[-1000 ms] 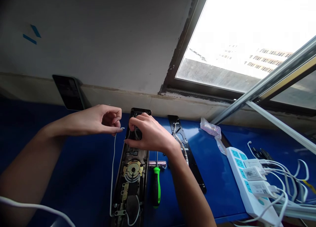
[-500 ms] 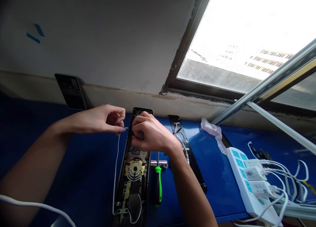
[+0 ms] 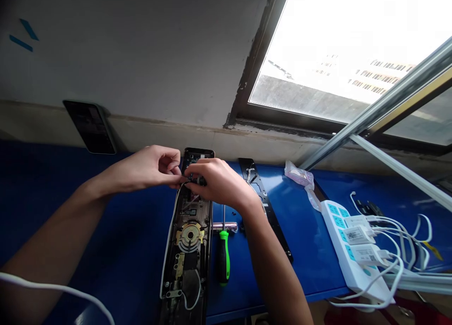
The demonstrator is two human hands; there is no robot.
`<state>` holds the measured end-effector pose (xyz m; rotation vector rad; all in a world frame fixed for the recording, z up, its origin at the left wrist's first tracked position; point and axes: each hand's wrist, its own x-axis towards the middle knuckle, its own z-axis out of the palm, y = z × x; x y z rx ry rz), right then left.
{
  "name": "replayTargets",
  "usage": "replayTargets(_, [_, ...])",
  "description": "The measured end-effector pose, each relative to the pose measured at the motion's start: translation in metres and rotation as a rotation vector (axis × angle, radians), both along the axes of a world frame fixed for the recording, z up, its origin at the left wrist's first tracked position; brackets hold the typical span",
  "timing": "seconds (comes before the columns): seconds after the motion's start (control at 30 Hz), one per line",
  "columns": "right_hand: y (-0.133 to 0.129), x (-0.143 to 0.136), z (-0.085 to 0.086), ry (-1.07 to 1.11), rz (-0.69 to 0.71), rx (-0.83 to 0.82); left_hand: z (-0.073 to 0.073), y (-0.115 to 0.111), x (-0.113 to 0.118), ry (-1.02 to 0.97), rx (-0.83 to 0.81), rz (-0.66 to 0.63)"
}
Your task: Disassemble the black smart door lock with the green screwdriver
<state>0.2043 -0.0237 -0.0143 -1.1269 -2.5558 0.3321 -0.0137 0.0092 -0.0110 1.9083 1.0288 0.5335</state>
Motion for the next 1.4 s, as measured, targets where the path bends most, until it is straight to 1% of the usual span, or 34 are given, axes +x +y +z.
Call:
replayTargets(0.17, [-0.001, -0.006, 0.001, -0.003, 0.019, 0.014, 0.002, 0.005, -0.011, 0.009, -0.009, -0.049])
replayTargets(0.3, [-0.003, -0.01, 0.001, -0.007, 0.008, 0.023, -0.003, 0.013, -0.024, 0.009, 0.006, -0.021])
replayTargets(0.4, [-0.004, -0.012, -0.001, -0.013, -0.018, 0.03, -0.006, 0.017, -0.028, 0.05, 0.015, -0.008])
replayTargets(0.53, [-0.005, -0.016, -0.004, -0.023, -0.045, 0.045, -0.005, 0.016, -0.026, 0.091, 0.01, -0.008])
replayTargets(0.6, [-0.005, -0.018, -0.004, -0.026, -0.046, 0.046, -0.005, 0.015, -0.025, 0.098, -0.011, -0.031])
replayTargets(0.7, [-0.007, -0.019, -0.003, -0.017, -0.056, 0.043, -0.007, 0.016, -0.026, 0.092, -0.046, -0.112])
replayTargets(0.8, [-0.009, -0.02, -0.002, 0.001, -0.086, 0.046, -0.011, 0.017, -0.028, 0.101, -0.046, -0.201])
replayTargets(0.87, [-0.01, -0.02, -0.002, 0.006, -0.105, 0.048, -0.014, 0.018, -0.03, 0.099, -0.06, -0.233])
replayTargets(1.03, [-0.013, -0.026, -0.004, 0.011, -0.159, 0.049, -0.018, 0.019, -0.03, 0.062, -0.11, -0.255])
replayTargets(1.2, [-0.015, -0.031, -0.008, 0.057, -0.228, 0.051, -0.018, 0.02, -0.03, 0.055, -0.112, -0.261])
replayTargets(1.4, [-0.015, -0.03, -0.008, 0.097, -0.218, 0.03, -0.018, 0.02, -0.028, 0.061, -0.093, -0.287])
